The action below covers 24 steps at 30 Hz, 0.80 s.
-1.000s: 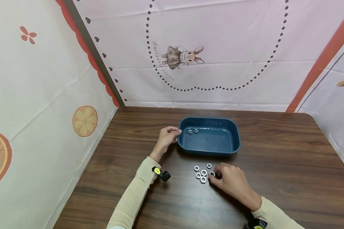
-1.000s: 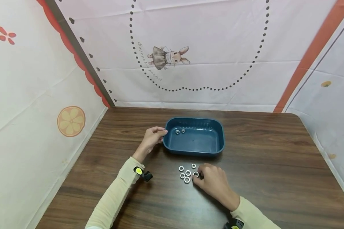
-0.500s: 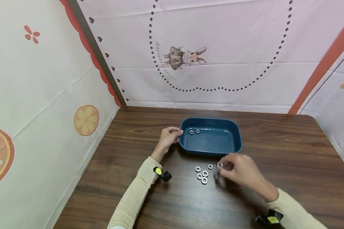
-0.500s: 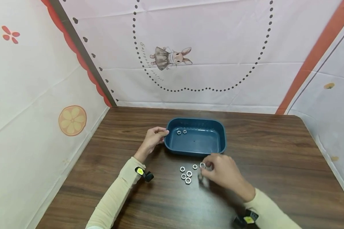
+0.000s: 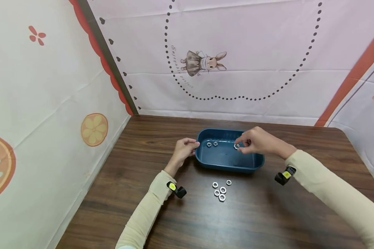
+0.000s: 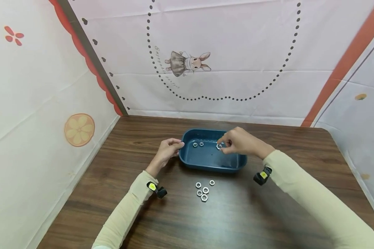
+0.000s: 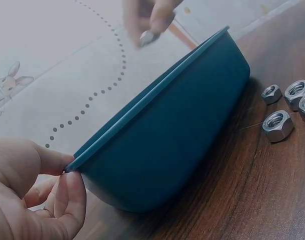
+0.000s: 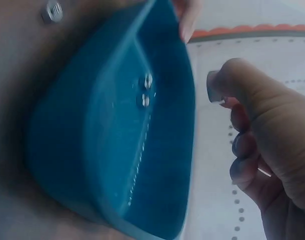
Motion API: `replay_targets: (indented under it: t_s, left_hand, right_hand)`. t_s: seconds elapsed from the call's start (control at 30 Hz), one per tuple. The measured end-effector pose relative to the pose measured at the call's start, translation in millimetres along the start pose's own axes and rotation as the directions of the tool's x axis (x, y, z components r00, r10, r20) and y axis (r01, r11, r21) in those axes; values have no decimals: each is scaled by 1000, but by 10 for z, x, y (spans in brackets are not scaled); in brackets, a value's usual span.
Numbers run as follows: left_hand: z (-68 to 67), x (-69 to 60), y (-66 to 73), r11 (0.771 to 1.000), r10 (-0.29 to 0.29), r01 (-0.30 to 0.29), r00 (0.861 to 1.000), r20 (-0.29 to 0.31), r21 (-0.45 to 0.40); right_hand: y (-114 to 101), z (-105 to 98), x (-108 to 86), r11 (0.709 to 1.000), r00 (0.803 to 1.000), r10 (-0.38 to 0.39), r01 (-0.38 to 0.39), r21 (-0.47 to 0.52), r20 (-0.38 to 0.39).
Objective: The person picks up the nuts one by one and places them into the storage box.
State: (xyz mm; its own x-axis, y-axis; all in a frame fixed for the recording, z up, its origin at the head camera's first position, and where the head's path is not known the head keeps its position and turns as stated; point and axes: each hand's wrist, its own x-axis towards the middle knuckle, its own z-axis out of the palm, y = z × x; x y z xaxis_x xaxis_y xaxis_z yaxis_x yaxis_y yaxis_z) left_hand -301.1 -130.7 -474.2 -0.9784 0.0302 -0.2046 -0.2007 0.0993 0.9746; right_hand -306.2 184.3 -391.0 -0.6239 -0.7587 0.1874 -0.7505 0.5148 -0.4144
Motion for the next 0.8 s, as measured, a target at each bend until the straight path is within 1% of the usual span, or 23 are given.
replay_targets:
  t_s: [0.13,0.3,0.4,0.47,0.63,0.8]
  left_hand:
    - [11,-1,-8,1000,-3,3,1000,-1,3]
    - [11,-9,9,1000,-5,5,1000,-13,-14]
    - [11,-11,21,1000,-11,11,1000,-15,-14]
    - [9,-11,24,1000,-15,14,1000,-13,-13]
    - [13,-1,15,1000,-14,14,1000,2,-7]
    - [14,12,3,1000,-15,15,1000,1,-7]
  right_hand:
    - [162,13,228,1000,997,12,-14,15,82]
    - [331,119,497,1000,989,-6,6,-4,148]
    - [407,202,617,1000,982,-8,10,-15,188]
    - [448,252,681,1000,976,-13,18,-22,218]
    - [499,327,775,998,954,4,17,-65,301]
    - [505,360,831,994,936,30,10,-111,351]
